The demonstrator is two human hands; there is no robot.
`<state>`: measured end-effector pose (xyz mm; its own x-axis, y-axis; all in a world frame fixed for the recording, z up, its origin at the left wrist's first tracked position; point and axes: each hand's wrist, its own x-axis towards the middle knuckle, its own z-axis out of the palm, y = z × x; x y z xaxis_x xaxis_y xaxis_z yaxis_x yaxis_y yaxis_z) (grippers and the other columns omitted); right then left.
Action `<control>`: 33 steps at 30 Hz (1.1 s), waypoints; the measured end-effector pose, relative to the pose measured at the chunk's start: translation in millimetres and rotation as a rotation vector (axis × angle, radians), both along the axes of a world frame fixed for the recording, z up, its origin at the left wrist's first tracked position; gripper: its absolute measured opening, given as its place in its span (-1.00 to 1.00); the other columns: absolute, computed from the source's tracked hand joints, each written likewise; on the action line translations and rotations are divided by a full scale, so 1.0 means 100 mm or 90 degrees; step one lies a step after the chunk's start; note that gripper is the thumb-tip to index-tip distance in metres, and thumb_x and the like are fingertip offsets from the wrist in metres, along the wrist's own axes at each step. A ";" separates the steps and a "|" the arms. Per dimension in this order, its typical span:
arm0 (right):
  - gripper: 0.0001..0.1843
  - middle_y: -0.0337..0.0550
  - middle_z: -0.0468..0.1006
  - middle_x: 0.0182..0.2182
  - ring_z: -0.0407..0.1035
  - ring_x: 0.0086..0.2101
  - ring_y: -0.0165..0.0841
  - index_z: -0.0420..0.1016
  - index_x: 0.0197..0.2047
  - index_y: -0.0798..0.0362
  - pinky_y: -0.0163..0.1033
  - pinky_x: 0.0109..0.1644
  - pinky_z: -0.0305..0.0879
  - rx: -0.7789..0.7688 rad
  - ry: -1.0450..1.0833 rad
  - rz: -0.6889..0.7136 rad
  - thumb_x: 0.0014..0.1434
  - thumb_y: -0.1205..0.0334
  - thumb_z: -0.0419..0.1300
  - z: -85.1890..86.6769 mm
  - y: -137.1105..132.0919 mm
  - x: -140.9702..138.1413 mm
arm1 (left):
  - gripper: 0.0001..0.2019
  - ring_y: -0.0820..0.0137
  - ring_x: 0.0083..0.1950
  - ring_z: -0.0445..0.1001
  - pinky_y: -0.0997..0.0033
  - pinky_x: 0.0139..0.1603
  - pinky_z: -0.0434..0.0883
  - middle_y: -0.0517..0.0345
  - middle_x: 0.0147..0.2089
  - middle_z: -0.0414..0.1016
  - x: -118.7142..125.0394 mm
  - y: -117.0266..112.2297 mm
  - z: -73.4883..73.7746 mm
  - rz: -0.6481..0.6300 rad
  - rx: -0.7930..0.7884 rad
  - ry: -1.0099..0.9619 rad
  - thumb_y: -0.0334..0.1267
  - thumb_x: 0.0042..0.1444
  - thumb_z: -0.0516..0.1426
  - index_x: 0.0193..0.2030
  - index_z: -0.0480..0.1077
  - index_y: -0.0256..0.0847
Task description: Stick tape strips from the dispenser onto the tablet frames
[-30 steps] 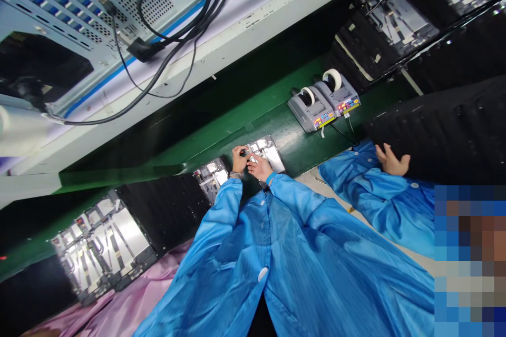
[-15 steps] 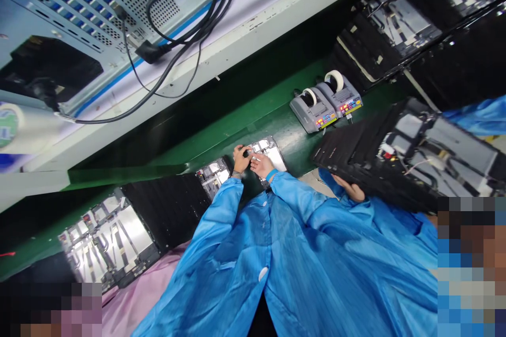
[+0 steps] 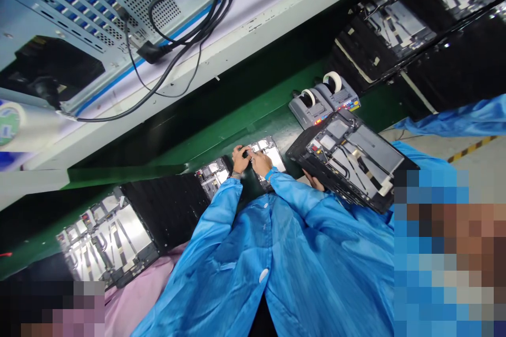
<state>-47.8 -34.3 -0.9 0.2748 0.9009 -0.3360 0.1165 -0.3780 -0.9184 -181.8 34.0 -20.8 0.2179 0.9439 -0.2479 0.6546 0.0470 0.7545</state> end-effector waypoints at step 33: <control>-0.26 0.17 0.40 0.31 0.26 0.33 -0.10 0.30 0.41 0.21 -0.03 0.48 0.08 -0.148 -0.187 -0.009 0.21 0.14 0.18 -0.43 -1.14 0.70 | -0.59 0.24 0.30 0.34 0.17 0.43 0.19 -0.15 0.32 0.31 0.05 -0.19 0.08 0.273 -0.129 -0.145 -0.21 0.25 0.23 0.20 0.33 -0.21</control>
